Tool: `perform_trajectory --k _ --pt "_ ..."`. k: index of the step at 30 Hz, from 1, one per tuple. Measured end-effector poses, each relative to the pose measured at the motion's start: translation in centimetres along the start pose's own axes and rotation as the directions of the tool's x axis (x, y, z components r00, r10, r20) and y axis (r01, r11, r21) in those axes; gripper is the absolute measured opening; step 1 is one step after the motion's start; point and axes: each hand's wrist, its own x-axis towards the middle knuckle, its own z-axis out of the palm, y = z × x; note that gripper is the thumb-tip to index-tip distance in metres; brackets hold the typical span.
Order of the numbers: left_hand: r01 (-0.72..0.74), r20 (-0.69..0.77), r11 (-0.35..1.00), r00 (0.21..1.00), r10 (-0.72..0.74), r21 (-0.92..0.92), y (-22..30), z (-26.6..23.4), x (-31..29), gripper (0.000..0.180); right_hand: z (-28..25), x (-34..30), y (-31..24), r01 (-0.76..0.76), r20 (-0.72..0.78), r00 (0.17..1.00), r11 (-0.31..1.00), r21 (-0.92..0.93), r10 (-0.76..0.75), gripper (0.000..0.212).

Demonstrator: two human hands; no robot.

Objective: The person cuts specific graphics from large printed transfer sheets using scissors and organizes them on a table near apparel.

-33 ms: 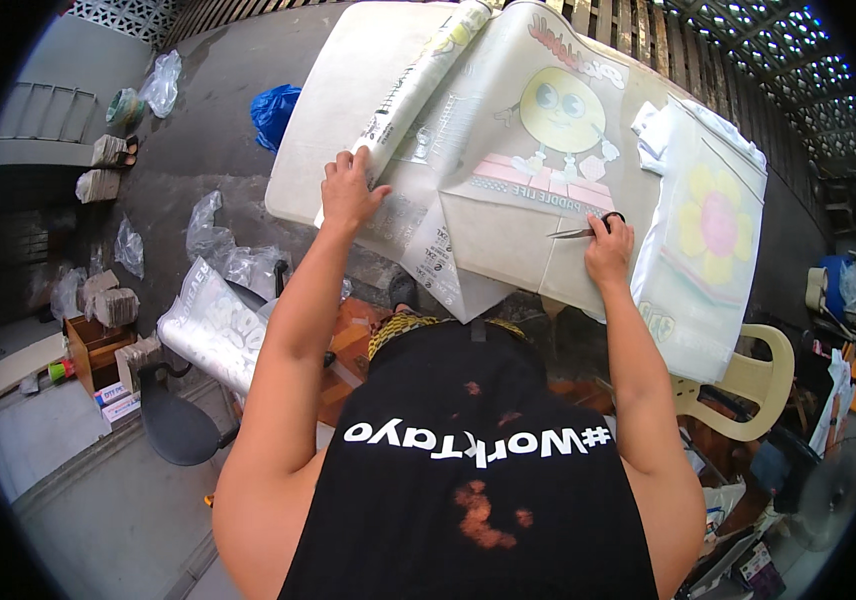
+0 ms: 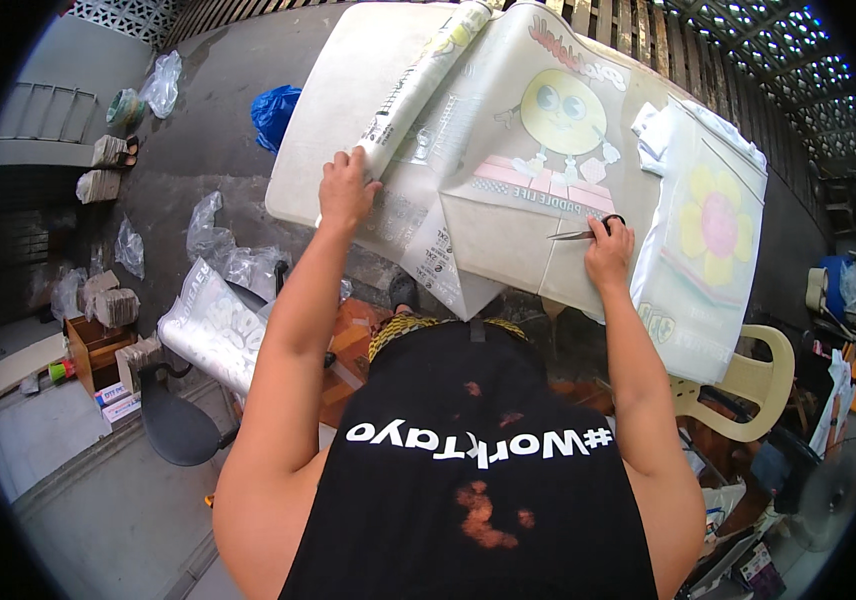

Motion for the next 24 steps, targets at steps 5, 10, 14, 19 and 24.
perform_trajectory --k 5,10,14,19,24 --pt "0.377 0.280 0.757 0.924 -0.262 -0.534 -8.6 1.3 4.3 0.066 -0.3 -1.4 -0.5 -0.022 -0.018 1.000 0.999 0.027 0.022 0.038" --pt "0.183 -0.201 0.975 0.967 -0.155 0.127 -16.7 1.7 4.9 0.060 1.1 -2.2 0.5 0.011 -0.097 0.995 1.000 0.023 -0.008 0.041" --pt "-0.121 -0.117 0.979 0.983 0.141 0.167 -8.9 -1.1 3.4 0.066 0.7 -2.9 1.3 -0.020 -0.107 0.994 1.000 -0.008 0.019 0.039" --pt "0.233 0.064 0.965 0.972 -0.226 -0.123 -15.0 -3.5 4.8 0.064 0.2 -2.3 0.9 0.029 -0.126 0.992 1.000 -0.006 -0.030 0.039" --pt "0.271 0.329 0.821 0.938 -0.109 -0.502 -22.4 0.7 5.5 0.066 0.9 -2.4 4.2 -0.006 -0.135 0.991 1.000 -0.012 0.004 0.037"
